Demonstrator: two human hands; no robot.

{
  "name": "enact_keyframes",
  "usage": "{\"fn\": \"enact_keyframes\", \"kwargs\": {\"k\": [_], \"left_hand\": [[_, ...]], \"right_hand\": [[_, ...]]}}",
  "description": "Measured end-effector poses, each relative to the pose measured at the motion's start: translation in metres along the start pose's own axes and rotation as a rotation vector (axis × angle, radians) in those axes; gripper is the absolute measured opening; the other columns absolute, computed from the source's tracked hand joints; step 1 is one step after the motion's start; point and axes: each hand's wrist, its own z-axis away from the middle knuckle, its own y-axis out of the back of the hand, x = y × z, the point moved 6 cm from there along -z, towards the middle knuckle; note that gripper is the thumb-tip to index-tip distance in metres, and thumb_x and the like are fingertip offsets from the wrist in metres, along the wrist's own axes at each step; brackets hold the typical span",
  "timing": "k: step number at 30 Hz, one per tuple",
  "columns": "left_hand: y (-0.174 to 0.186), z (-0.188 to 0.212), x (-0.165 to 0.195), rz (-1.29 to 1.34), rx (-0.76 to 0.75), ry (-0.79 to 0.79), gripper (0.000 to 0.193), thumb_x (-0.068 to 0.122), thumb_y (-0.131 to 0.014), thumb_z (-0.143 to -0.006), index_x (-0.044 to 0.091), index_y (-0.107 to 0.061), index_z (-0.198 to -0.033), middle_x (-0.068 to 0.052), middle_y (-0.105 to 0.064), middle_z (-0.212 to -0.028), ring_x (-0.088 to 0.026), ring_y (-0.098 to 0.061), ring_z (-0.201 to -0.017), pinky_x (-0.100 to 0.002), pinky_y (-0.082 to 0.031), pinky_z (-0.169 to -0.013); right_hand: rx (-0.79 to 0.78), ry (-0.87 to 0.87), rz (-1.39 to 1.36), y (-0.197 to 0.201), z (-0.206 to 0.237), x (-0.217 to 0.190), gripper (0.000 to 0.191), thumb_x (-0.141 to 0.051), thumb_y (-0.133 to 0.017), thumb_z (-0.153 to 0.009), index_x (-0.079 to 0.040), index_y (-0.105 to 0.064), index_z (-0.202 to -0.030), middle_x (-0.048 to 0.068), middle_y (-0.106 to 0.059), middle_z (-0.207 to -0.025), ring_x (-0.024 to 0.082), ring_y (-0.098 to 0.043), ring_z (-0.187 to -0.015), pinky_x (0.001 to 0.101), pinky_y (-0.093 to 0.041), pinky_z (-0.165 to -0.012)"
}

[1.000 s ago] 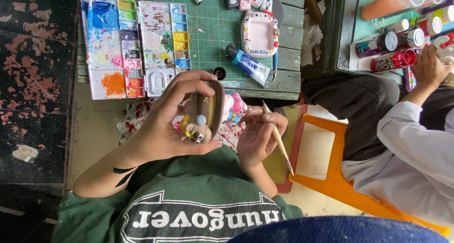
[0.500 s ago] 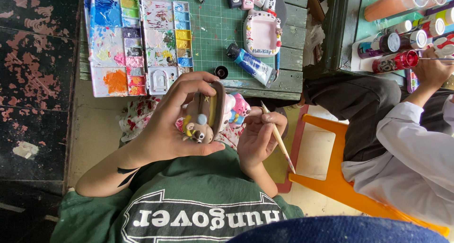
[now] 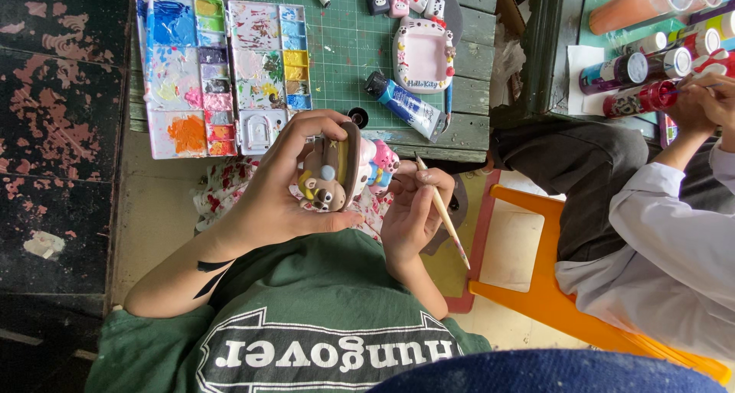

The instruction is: The person paints a small plaster figurine with a paintbrush, loading the brush from a watercolor palette and applying paint to the figurine's surfaces. They set the figurine down, pick up and open a paint tube, dip the brush, and resume painting different areas of the figurine.

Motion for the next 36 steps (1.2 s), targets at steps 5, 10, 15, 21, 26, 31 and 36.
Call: {"fn": "enact_keyframes", "kwargs": {"k": [5,10,15,21,26,31,36], "left_hand": [[0.000,-0.002,-0.005,-0.026,0.019,-0.002,0.085,0.024,-0.096,-0.076,0.010,-0.043,-0.142,-0.014,-0.047,-0.148,-0.027,-0.052,-0.140,-0.039,-0.049,-0.113],[0.002,-0.008,-0.017,0.003,0.004,0.030,0.082,0.020,-0.095,-0.078,0.011,-0.045,-0.142,-0.014,-0.048,-0.151,-0.025,-0.054,-0.138,-0.036,-0.053,-0.109],[0.024,-0.030,-0.048,0.097,-0.161,0.163,0.081,0.022,-0.093,-0.075,0.012,-0.048,-0.142,-0.010,-0.053,-0.143,-0.021,-0.065,-0.125,-0.035,-0.061,-0.098],[0.072,-0.105,-0.090,-0.353,-0.371,0.044,0.080,0.022,-0.094,-0.076,0.012,-0.051,-0.143,-0.012,-0.062,-0.134,-0.028,-0.062,-0.125,-0.041,-0.054,-0.102],[0.064,-0.147,-0.126,-0.515,-0.494,0.178,0.084,0.022,-0.094,-0.069,0.013,-0.051,-0.141,-0.014,-0.064,-0.131,-0.028,-0.064,-0.117,-0.039,-0.053,-0.097],[0.048,-0.163,-0.131,-0.514,-0.522,0.149,0.085,0.017,-0.093,-0.066,0.012,-0.051,-0.140,-0.013,-0.066,-0.130,-0.027,-0.065,-0.117,-0.038,-0.053,-0.096],[0.041,-0.165,-0.130,-0.605,-0.542,0.136,0.084,0.013,-0.093,-0.063,0.013,-0.055,-0.138,-0.015,-0.064,-0.129,-0.031,-0.065,-0.114,-0.040,-0.054,-0.095]], "right_hand": [[0.016,-0.033,0.041,0.002,-0.003,0.004,0.016,-0.021,-0.042,-0.119,-0.009,-0.048,-0.127,0.016,-0.066,-0.123,0.016,-0.066,-0.106,0.0281,-0.054,-0.089],[-0.014,-0.047,0.065,-0.001,-0.009,0.010,0.018,-0.022,-0.040,-0.117,-0.010,-0.048,-0.127,0.016,-0.066,-0.123,0.018,-0.068,-0.109,0.0326,-0.059,-0.086],[-0.077,-0.035,0.184,-0.002,-0.032,0.030,0.021,-0.024,-0.038,-0.117,-0.010,-0.047,-0.129,0.015,-0.068,-0.123,0.022,-0.071,-0.110,0.0344,-0.062,-0.080],[0.000,-0.225,0.113,0.031,-0.066,0.059,0.037,-0.036,-0.037,-0.113,-0.008,-0.055,-0.130,0.012,-0.071,-0.109,0.020,-0.071,-0.094,0.0309,-0.058,-0.072],[0.092,-0.351,-0.082,0.044,-0.056,0.070,0.042,-0.039,-0.044,-0.115,-0.002,-0.065,-0.122,0.005,-0.060,-0.085,0.014,-0.055,-0.070,0.0296,-0.047,-0.063],[0.157,-0.391,-0.045,0.049,-0.046,0.069,0.035,-0.035,-0.048,-0.112,-0.005,-0.063,-0.122,0.004,-0.057,-0.084,0.013,-0.051,-0.069,0.0299,-0.045,-0.063],[0.209,-0.414,-0.030,0.050,-0.046,0.072,0.024,-0.031,-0.050,-0.111,-0.009,-0.055,-0.121,0.007,-0.062,-0.087,0.013,-0.055,-0.068,0.0288,-0.046,-0.061]]}}
